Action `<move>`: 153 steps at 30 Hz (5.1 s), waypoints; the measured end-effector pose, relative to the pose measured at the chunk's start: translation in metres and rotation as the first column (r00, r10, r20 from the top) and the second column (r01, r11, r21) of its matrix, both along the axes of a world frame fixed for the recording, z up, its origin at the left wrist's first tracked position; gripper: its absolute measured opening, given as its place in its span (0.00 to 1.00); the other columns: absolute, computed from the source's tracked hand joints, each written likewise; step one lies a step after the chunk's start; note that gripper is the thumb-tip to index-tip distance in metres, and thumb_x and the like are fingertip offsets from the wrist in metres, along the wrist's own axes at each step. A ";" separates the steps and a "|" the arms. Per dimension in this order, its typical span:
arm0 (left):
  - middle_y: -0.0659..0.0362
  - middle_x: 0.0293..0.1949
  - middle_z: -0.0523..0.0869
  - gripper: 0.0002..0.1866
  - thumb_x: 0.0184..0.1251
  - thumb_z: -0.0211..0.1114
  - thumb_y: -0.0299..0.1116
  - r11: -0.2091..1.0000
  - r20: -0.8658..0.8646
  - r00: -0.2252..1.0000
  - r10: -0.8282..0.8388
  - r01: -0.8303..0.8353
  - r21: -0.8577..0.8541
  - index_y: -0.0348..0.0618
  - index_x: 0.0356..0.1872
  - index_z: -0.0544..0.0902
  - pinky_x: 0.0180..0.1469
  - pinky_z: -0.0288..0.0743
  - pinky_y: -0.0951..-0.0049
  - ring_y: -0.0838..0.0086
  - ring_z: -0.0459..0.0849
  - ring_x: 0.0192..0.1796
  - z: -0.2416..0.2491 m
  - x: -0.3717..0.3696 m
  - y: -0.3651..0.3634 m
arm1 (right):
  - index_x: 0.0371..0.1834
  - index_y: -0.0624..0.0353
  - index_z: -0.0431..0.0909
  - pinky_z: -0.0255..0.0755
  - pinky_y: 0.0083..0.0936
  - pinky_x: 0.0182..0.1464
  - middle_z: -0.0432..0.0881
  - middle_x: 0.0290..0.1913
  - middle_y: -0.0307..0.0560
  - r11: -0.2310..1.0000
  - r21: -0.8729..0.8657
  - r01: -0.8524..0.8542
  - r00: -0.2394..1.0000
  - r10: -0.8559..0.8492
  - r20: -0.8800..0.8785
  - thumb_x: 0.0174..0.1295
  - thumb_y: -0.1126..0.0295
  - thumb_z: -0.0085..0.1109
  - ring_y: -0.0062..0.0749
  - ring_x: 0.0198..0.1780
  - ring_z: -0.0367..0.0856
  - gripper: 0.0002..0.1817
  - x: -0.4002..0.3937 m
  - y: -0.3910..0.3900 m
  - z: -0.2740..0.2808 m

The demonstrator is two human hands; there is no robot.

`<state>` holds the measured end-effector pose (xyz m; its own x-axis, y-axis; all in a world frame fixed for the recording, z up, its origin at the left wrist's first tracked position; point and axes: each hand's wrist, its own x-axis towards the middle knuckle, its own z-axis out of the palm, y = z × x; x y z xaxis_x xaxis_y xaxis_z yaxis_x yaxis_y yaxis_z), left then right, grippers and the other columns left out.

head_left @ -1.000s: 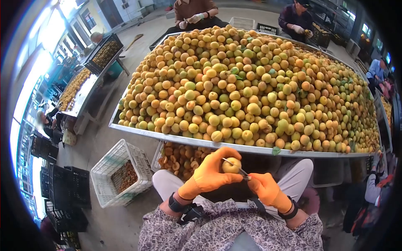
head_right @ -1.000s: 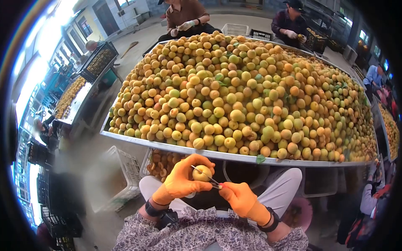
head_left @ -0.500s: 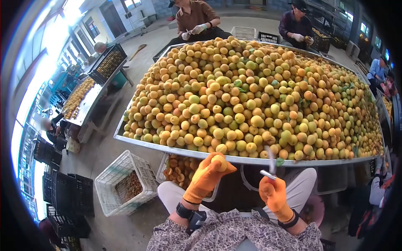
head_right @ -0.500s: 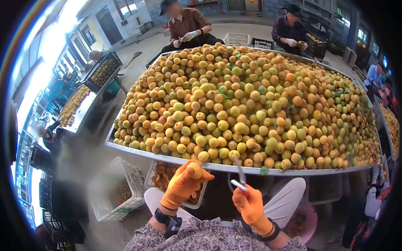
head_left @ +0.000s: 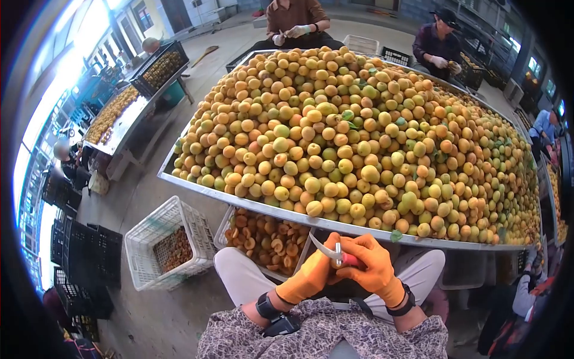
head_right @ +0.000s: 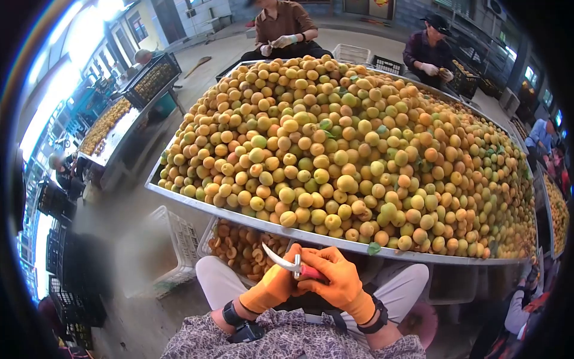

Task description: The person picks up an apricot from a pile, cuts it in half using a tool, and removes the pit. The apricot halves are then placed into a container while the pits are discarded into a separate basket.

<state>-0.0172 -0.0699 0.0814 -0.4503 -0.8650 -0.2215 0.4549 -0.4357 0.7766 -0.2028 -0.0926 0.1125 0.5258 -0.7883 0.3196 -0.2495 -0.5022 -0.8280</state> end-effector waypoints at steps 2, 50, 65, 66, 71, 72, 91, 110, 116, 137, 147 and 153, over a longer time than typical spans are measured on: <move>0.58 0.42 0.81 0.25 0.63 0.64 0.20 0.989 -0.046 0.995 -0.093 0.097 0.110 0.38 0.62 0.72 0.34 0.73 0.77 0.77 0.80 0.39 -0.020 0.003 -0.001 | 0.59 0.54 0.77 0.80 0.32 0.46 0.81 0.54 0.53 0.996 -0.068 0.054 0.991 -0.062 -0.119 0.44 0.67 0.77 0.46 0.44 0.84 0.34 0.002 0.005 -0.005; 0.64 0.23 0.76 0.27 0.69 0.58 0.60 0.747 -0.122 0.757 0.642 -0.581 0.322 0.44 0.24 0.77 0.29 0.68 0.78 0.79 0.73 0.26 -0.026 0.047 0.068 | 0.56 0.61 0.80 0.72 0.17 0.34 0.81 0.27 0.36 0.877 0.470 -0.102 0.989 0.039 0.142 0.51 0.73 0.74 0.14 0.28 0.73 0.26 0.092 0.046 -0.028; 0.64 0.24 0.82 0.32 0.70 0.49 0.67 0.848 0.194 0.909 0.368 -0.414 0.332 0.48 0.23 0.79 0.23 0.65 0.78 0.78 0.77 0.24 -0.052 0.011 0.063 | 0.54 0.45 0.80 0.76 0.33 0.32 0.82 0.33 0.44 0.993 0.012 -0.115 0.993 0.115 -0.014 0.51 0.68 0.67 0.46 0.32 0.82 0.23 0.046 0.042 -0.081; 0.64 0.24 0.82 0.31 0.71 0.49 0.66 0.852 0.218 0.890 0.401 -0.450 0.269 0.49 0.23 0.78 0.23 0.66 0.78 0.78 0.77 0.23 -0.052 0.007 0.063 | 0.54 0.45 0.79 0.76 0.33 0.32 0.82 0.33 0.44 0.994 -0.004 -0.105 0.994 0.105 -0.027 0.51 0.69 0.66 0.45 0.32 0.82 0.23 0.044 0.043 -0.080; 0.66 0.25 0.81 0.28 0.73 0.49 0.63 0.813 0.125 0.901 0.416 -0.430 0.392 0.50 0.25 0.78 0.26 0.69 0.78 0.79 0.77 0.25 -0.043 0.000 0.058 | 0.52 0.48 0.79 0.76 0.35 0.31 0.83 0.33 0.45 0.997 -0.071 -0.009 1.000 0.010 0.009 0.50 0.70 0.66 0.47 0.31 0.82 0.23 0.046 0.050 -0.088; 0.66 0.24 0.81 0.28 0.73 0.49 0.62 0.817 0.111 0.897 0.428 -0.437 0.378 0.50 0.25 0.78 0.27 0.70 0.78 0.79 0.78 0.26 -0.040 -0.002 0.058 | 0.51 0.49 0.79 0.76 0.35 0.30 0.83 0.33 0.46 0.996 -0.089 0.025 0.999 -0.023 0.029 0.49 0.71 0.66 0.47 0.31 0.82 0.22 0.047 0.051 -0.091; 0.63 0.29 0.80 0.15 0.74 0.56 0.46 0.810 0.632 0.534 0.562 -0.509 -0.290 0.45 0.39 0.79 0.27 0.73 0.74 0.76 0.80 0.28 -0.084 0.076 0.008 | 0.47 0.56 0.78 0.77 0.32 0.30 0.83 0.31 0.48 0.847 -0.061 0.528 0.849 -0.524 0.070 0.52 0.77 0.65 0.43 0.29 0.85 0.17 -0.021 0.030 -0.065; 0.52 0.50 0.81 0.22 0.61 0.66 0.33 0.536 0.625 0.287 0.726 0.334 -0.775 0.52 0.58 0.77 0.51 0.75 0.57 0.53 0.80 0.50 -0.030 -0.078 -0.185 | 0.40 0.64 0.76 0.66 0.18 0.30 0.75 0.25 0.36 0.646 0.619 0.446 0.647 -0.711 0.276 0.69 0.66 0.56 0.16 0.26 0.70 0.10 -0.063 0.061 -0.065; 0.51 0.48 0.79 0.25 0.58 0.70 0.33 0.682 0.781 0.125 0.611 0.418 -0.601 0.51 0.58 0.74 0.50 0.77 0.60 0.57 0.81 0.49 -0.036 -0.087 -0.204 | 0.42 0.64 0.77 0.61 0.16 0.26 0.73 0.23 0.34 0.599 0.721 0.349 0.639 -0.714 0.285 0.70 0.62 0.56 0.14 0.23 0.67 0.13 -0.072 0.070 -0.050; 0.59 0.38 0.76 0.31 0.69 0.54 0.64 0.972 -0.196 0.952 0.234 -0.235 0.019 0.45 0.56 0.71 0.34 0.71 0.77 0.74 0.75 0.34 0.033 -0.016 0.001 | 0.35 0.61 0.73 0.50 0.16 0.23 0.65 0.20 0.32 0.787 0.613 -0.065 0.883 -0.241 0.402 0.71 0.45 0.49 0.13 0.21 0.58 0.26 0.017 0.049 0.018; 0.60 0.37 0.76 0.18 0.78 0.47 0.48 0.904 0.243 0.896 0.372 -0.291 -0.314 0.43 0.49 0.72 0.33 0.69 0.82 0.80 0.73 0.33 0.042 -0.006 0.024 | 0.35 0.63 0.72 0.61 0.25 0.26 0.69 0.20 0.41 0.844 0.533 -0.065 0.931 -0.140 0.336 0.73 0.48 0.48 0.23 0.23 0.63 0.25 0.029 0.063 0.003; 0.59 0.36 0.76 0.13 0.74 0.50 0.39 0.861 0.183 0.853 0.488 -0.438 -0.258 0.38 0.45 0.75 0.32 0.70 0.83 0.81 0.75 0.32 0.028 -0.007 0.027 | 0.35 0.63 0.71 0.62 0.29 0.25 0.70 0.20 0.45 0.932 0.345 0.110 0.941 -0.210 0.266 0.75 0.52 0.45 0.29 0.21 0.65 0.22 0.040 0.069 -0.020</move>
<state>-0.0246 -0.0426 0.1093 0.0573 -0.9959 -0.0697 0.3586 -0.0446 0.9324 -0.1633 -0.0232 0.0925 0.3055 -0.9394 0.1552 -0.0247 -0.1708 -0.9850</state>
